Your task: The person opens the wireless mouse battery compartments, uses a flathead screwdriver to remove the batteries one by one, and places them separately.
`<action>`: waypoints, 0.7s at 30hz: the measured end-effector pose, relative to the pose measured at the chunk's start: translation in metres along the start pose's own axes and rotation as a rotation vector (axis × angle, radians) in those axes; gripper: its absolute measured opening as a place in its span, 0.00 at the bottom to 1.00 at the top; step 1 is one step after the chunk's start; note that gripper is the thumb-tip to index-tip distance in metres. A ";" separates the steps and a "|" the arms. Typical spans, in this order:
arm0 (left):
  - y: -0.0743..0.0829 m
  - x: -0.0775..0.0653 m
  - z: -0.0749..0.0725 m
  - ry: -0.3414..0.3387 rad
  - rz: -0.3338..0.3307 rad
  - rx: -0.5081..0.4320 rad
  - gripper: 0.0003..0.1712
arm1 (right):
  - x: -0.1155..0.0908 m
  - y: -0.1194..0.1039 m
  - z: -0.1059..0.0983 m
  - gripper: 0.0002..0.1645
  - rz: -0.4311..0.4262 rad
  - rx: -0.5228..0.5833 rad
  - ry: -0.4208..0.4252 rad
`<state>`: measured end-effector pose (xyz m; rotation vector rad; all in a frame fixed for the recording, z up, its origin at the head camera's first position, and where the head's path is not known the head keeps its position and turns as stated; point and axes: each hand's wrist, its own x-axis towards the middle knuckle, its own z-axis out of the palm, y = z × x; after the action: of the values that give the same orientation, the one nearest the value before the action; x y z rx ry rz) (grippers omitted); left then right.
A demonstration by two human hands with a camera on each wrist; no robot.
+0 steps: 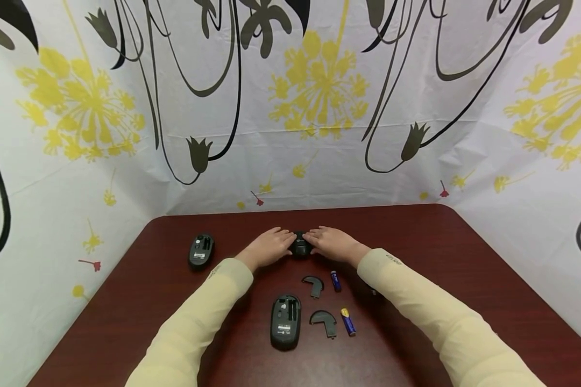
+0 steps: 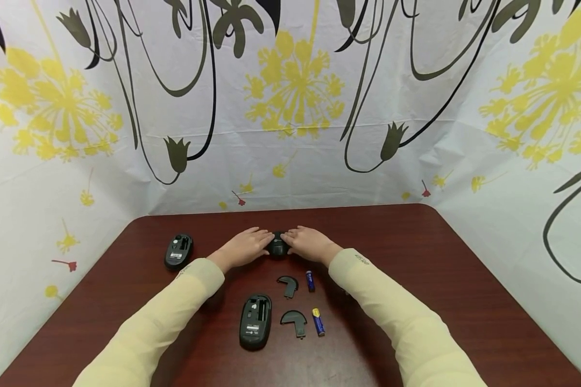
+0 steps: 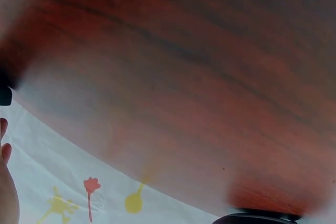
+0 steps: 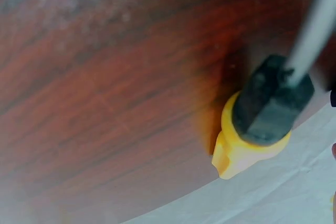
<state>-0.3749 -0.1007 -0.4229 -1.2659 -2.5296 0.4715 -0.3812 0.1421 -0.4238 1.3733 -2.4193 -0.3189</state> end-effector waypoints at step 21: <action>-0.003 -0.005 -0.006 0.171 -0.011 -0.061 0.24 | 0.004 -0.007 -0.007 0.28 0.051 -0.022 0.076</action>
<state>-0.3720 -0.1054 -0.4169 -1.2552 -2.4235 0.2733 -0.3749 0.1354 -0.4192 1.2884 -2.3773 -0.2738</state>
